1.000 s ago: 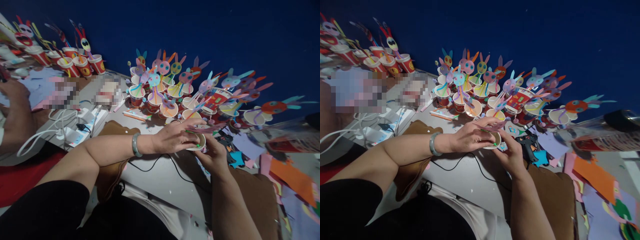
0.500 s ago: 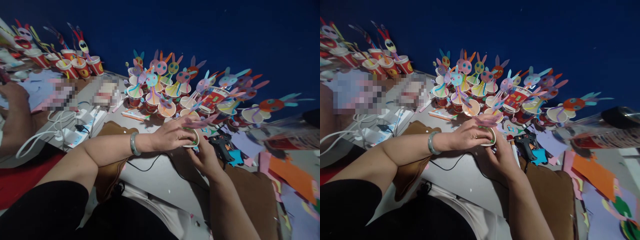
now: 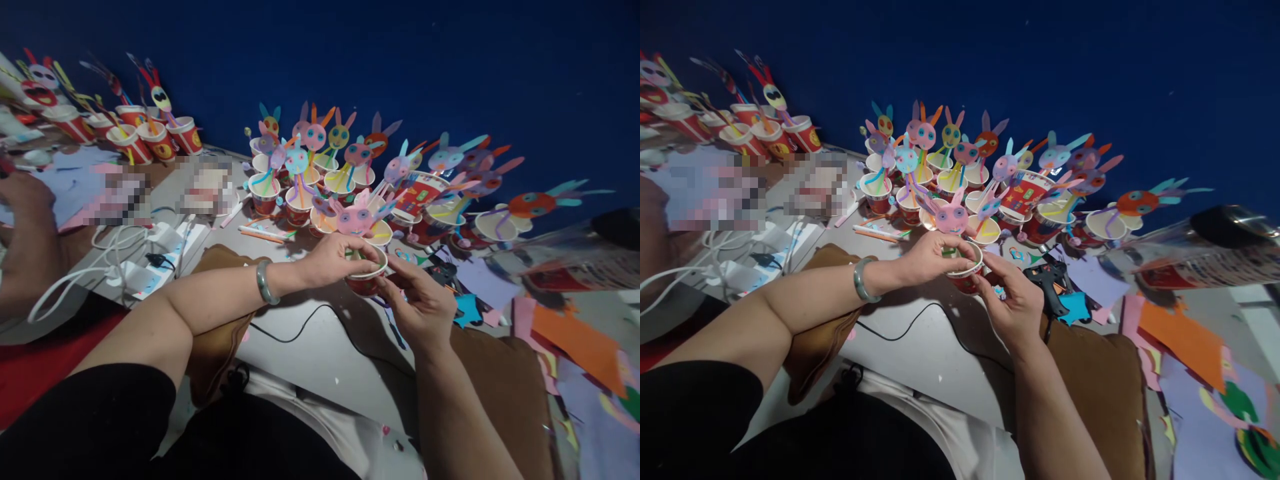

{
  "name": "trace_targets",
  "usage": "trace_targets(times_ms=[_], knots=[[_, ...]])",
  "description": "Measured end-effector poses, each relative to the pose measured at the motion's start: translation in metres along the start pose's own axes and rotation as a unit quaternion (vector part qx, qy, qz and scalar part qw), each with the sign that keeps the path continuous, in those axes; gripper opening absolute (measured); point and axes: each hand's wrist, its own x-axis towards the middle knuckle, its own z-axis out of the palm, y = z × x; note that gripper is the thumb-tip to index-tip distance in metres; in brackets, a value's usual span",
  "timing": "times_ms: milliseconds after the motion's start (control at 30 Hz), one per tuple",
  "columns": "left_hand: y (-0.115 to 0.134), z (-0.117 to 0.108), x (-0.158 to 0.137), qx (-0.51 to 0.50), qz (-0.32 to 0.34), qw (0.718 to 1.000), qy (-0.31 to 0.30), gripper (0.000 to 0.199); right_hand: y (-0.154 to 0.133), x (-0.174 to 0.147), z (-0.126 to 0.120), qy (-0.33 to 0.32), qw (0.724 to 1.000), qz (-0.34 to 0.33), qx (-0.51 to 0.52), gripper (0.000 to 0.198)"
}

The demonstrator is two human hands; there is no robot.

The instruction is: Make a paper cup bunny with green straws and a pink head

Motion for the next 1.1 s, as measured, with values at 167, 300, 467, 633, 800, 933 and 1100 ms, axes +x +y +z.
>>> trace_targets(times_ms=[167, 300, 467, 633, 800, 933, 1100], knots=[[0.000, 0.001, -0.001, -0.010, 0.016, 1.000, 0.004, 0.017, -0.005, 0.002, 0.001, 0.025, 0.999, -0.018, -0.020, 0.027], [0.003, 0.001, -0.002, -0.003, 0.019, 1.000, 0.003, 0.018, -0.006, 0.001, 0.005, 0.041, 0.999, -0.022, 0.005, 0.028], [0.005, 0.001, -0.002, 0.007, 0.047, 0.999, -0.007, 0.016, -0.005, 0.002, 0.007, 0.043, 0.997, 0.011, 0.059, 0.023], [0.008, 0.001, -0.003, 0.043, 0.044, 0.998, 0.006, 0.015, -0.002, 0.003, 0.008, 0.050, 0.993, 0.030, 0.103, 0.018], [0.007, 0.002, -0.003, 0.060, 0.055, 0.997, 0.007, 0.015, -0.002, 0.003, 0.010, 0.054, 0.991, 0.028, 0.119, 0.021], [0.004, 0.002, -0.003, 0.061, 0.069, 0.996, 0.003, 0.015, -0.004, 0.003, 0.010, 0.073, 0.988, 0.047, 0.131, 0.020], [0.003, 0.001, -0.002, 0.064, 0.092, 0.994, -0.013, 0.014, -0.005, 0.004, 0.010, 0.098, 0.986, 0.024, 0.130, 0.019]])
